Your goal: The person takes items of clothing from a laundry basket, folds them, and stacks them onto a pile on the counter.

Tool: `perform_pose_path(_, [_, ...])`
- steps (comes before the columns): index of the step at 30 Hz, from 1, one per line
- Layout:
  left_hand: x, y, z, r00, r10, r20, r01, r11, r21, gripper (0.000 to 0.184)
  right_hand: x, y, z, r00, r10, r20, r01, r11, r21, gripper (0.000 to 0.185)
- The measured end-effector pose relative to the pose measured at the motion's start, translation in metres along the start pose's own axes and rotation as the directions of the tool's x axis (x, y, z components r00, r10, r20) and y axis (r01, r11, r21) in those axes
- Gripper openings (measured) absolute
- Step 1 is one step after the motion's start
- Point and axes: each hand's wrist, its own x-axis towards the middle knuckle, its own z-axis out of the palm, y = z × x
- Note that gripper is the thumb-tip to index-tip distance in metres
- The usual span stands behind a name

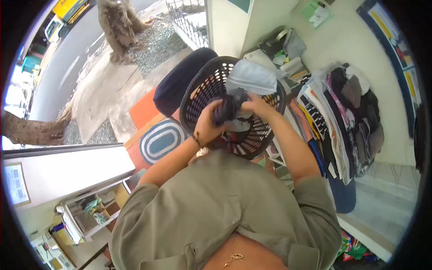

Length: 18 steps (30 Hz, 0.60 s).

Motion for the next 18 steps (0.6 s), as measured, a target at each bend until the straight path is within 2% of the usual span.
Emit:
perform_pose_path(1, [0.006,0.005,0.005,0.986,-0.147,0.075,0.16,0.965,-0.21,0.083,-0.022,-0.005,0.014,0.997,-0.018,-0.079,0.032,0.984,0.177,0.039])
perform_pose_path(2, [0.01,-0.013,0.018,0.975,-0.212,0.067,0.222,0.945,-0.24,0.073,-0.045,-0.003,0.029,0.994,0.053,-0.101,0.027,0.752,0.659,0.043])
perform_pose_path(3, [0.01,-0.024,0.03,0.972,-0.219,0.089,0.235,0.856,-0.461,0.068,-0.048,0.013,0.032,0.989,0.075,-0.131,0.04,0.708,0.705,0.044])
perform_pose_path(5, [0.012,-0.02,0.035,0.955,-0.252,0.156,0.296,0.778,-0.555,0.057,-0.057,0.019,0.049,0.935,-0.054,-0.351,0.208,0.883,0.42,0.044])
perform_pose_path(8, [0.024,0.017,0.026,0.754,-0.559,0.344,0.602,0.38,-0.702,0.038,-0.071,0.012,0.067,0.8,0.086,-0.593,0.255,0.847,0.466,0.045])
perform_pose_path(9, [0.026,0.014,0.028,0.74,-0.593,0.316,0.591,0.35,-0.727,0.043,-0.073,0.016,0.065,0.823,0.11,-0.557,0.292,0.759,0.582,0.046])
perform_pose_path(10, [0.023,-0.001,0.029,0.81,-0.555,0.19,0.531,0.555,-0.64,0.044,-0.073,0.021,0.06,0.847,0.12,-0.518,0.324,0.655,0.683,0.046])
perform_pose_path(11, [0.026,-0.018,0.029,0.777,-0.603,0.181,0.549,0.51,-0.662,0.044,-0.074,0.024,0.055,0.871,0.119,-0.477,0.347,0.538,0.768,0.047])
perform_pose_path(12, [0.031,-0.027,0.028,0.742,-0.648,0.171,0.562,0.463,-0.685,0.045,-0.082,0.015,0.058,0.866,0.1,-0.489,0.384,0.492,0.781,0.043])
perform_pose_path(14, [0.038,-0.066,0.026,0.886,-0.462,0.023,0.435,0.816,-0.381,0.04,-0.091,0.007,0.06,0.854,0.076,-0.514,0.415,0.496,0.763,0.045])
perform_pose_path(15, [0.038,-0.061,0.021,0.949,-0.309,0.059,0.31,0.884,-0.349,0.038,-0.094,0.001,0.06,0.846,0.057,-0.53,0.435,0.5,0.749,0.046])
perform_pose_path(16, [0.04,-0.038,0.016,0.914,-0.389,0.121,0.4,0.803,-0.443,0.038,-0.098,-0.005,0.064,0.82,0.069,-0.568,0.438,0.564,0.7,0.046])
perform_pose_path(18, [0.038,-0.015,0.014,0.832,-0.494,0.253,0.544,0.633,-0.551,0.033,-0.111,-0.006,0.061,0.875,0.018,-0.483,0.381,0.589,0.713,0.049])
